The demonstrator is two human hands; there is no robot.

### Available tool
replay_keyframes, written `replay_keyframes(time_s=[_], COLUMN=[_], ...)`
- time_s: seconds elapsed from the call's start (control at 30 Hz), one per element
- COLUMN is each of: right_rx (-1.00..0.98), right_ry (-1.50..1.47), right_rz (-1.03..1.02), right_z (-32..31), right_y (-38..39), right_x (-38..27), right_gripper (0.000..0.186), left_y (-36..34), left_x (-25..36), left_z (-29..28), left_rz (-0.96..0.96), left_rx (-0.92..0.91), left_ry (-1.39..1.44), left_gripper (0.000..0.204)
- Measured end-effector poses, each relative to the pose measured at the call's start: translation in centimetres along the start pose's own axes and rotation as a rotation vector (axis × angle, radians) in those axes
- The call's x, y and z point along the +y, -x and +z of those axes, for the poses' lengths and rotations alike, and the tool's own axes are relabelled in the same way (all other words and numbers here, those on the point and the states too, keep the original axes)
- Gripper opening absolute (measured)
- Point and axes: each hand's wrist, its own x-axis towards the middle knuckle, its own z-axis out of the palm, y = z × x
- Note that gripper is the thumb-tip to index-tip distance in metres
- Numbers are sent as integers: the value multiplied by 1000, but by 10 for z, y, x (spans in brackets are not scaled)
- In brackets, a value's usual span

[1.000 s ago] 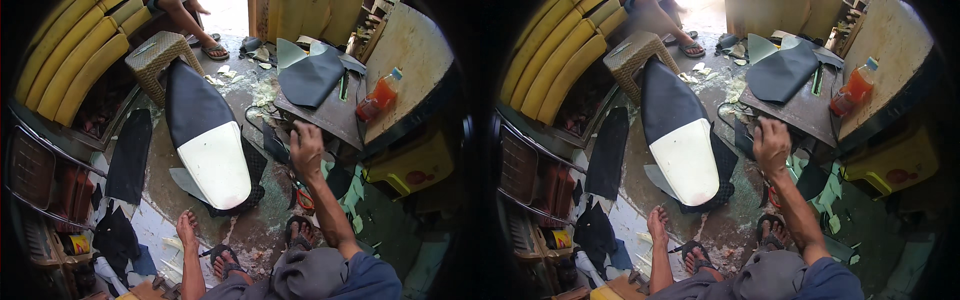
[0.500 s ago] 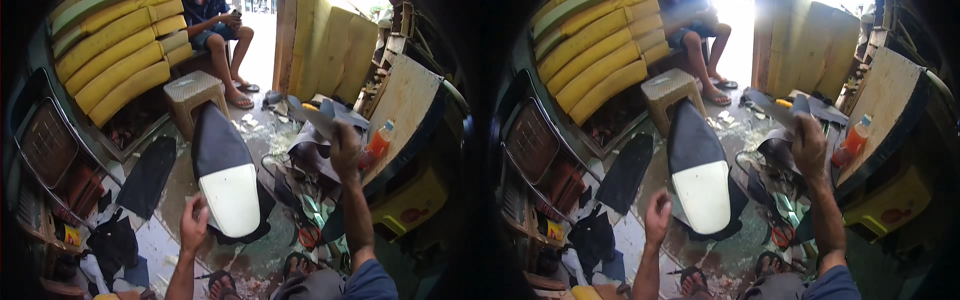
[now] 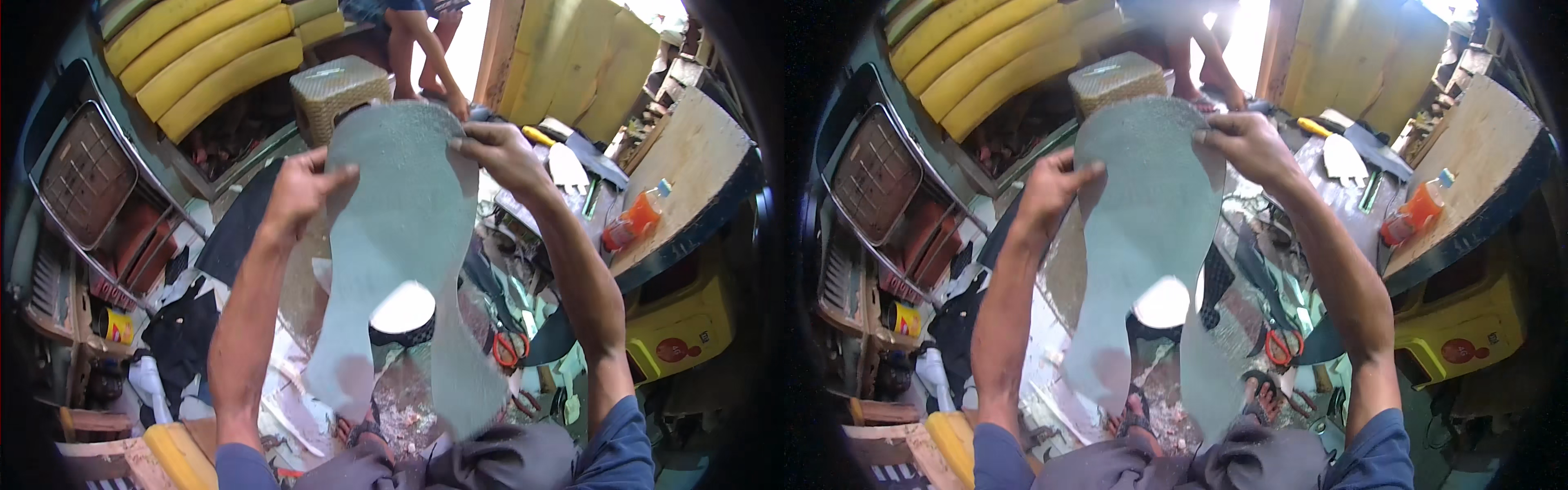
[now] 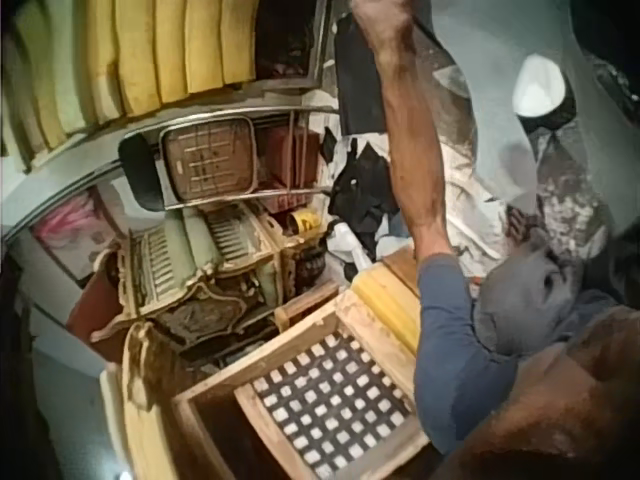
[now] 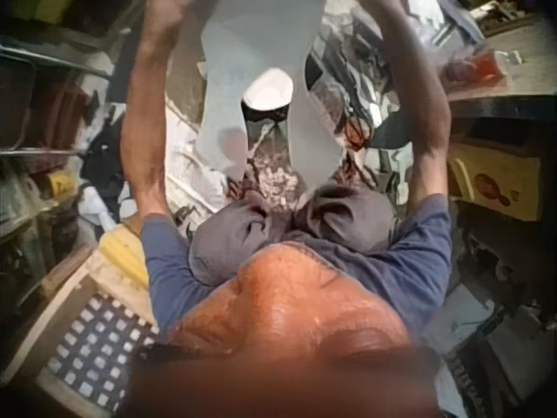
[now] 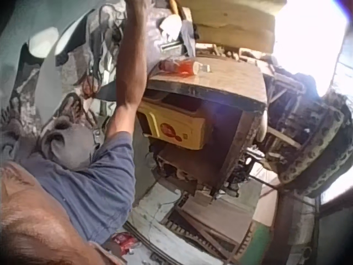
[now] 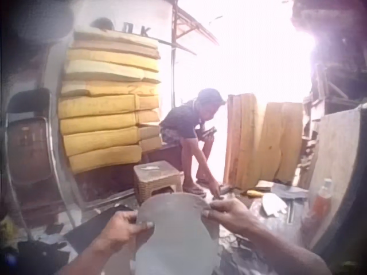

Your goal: The person cuts a piece of black vinyl using scissors and fits it over a white foam seat base. They smooth the material over the contours of the seat and trim the excess vinyl to shape.

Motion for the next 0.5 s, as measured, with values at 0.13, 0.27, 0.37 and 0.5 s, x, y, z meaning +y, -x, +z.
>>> replay_keyframes(time_s=[0.13,0.27,0.37,0.5], right_rx=[127,150,232,108], right_ry=[-64,-82,224,193], right_rz=[-258,-437,-548,-229], right_z=[16,18,33,111], right_y=[-19,6,32,79], right_x=[13,-12,15,113], right_gripper=[33,26,32,34], left_y=[-19,7,21,64], left_x=[13,37,-13,-153], left_z=[-26,-27,-18,12], left_rz=[344,508,614,412], left_rx=[90,159,197,351], left_ry=[-111,-102,-379,-572], left_gripper=[19,20,29,38])
